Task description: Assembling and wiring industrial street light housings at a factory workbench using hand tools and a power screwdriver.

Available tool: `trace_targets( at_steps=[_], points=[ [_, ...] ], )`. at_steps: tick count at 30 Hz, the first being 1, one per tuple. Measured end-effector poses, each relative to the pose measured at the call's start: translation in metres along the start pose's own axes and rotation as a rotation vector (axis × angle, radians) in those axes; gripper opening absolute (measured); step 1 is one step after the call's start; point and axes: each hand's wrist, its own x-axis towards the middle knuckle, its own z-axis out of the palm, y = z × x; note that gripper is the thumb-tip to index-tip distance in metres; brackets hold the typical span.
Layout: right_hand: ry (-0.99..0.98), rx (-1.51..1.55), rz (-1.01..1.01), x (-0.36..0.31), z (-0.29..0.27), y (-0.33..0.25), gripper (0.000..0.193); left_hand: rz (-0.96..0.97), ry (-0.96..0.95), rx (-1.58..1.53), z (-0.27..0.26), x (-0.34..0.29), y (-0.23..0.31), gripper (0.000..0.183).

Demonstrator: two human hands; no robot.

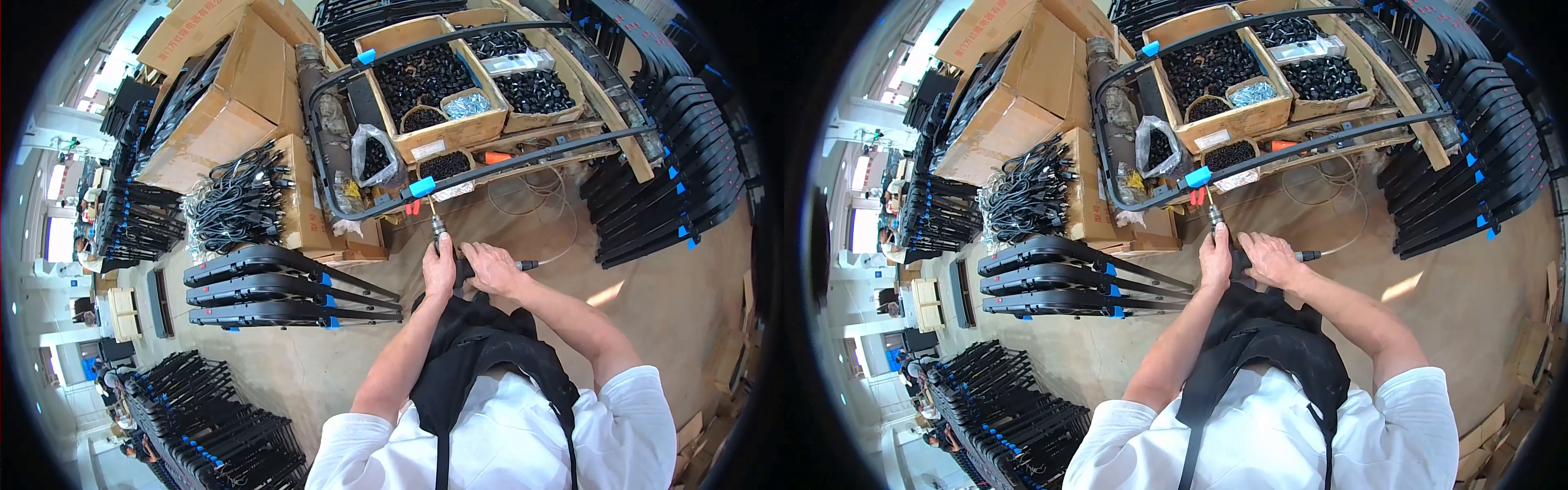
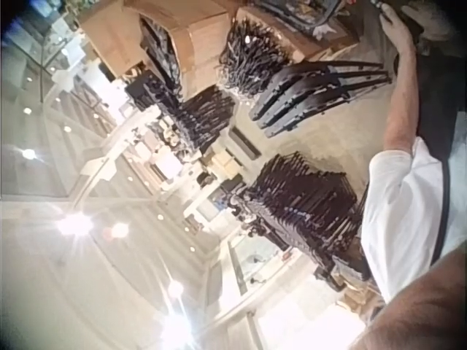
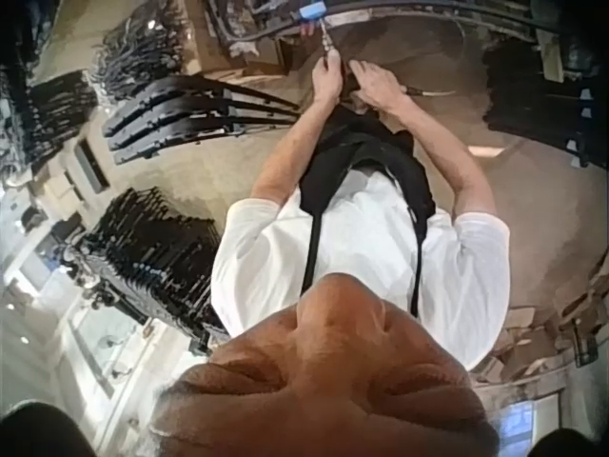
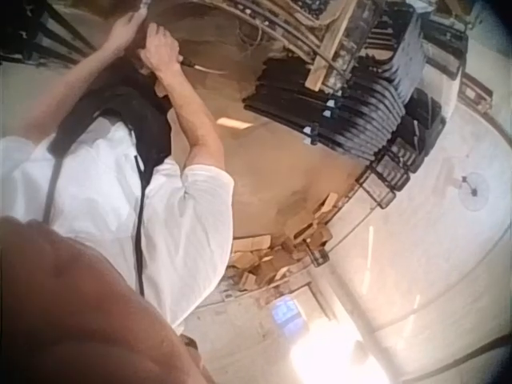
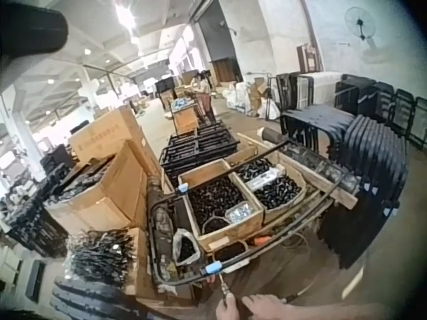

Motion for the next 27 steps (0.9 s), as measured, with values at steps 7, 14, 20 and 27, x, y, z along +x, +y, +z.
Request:
trace_targets(
  at_steps=[7,14,20,27],
  points=[
    [-0.015,0.011,-0.032,0.004,-0.005,0.01,0.078,0.003,0.022,0.103,0.003,0.012,-0.011,0.06],
    [-0.039,0.033,-0.036,0.009,-0.008,0.015,0.087,0.021,0.019,0.112,0.007,0.011,0.001,0.064],
    [-0.058,0.047,-0.017,0.017,-0.007,0.018,0.092,0.016,0.05,0.204,0.006,0.02,0.002,0.068],
    [-0.035,0.042,-0.013,0.021,-0.01,0.019,0.093,-0.015,0.052,0.199,0.009,0.027,0.003,0.059]
  ],
)
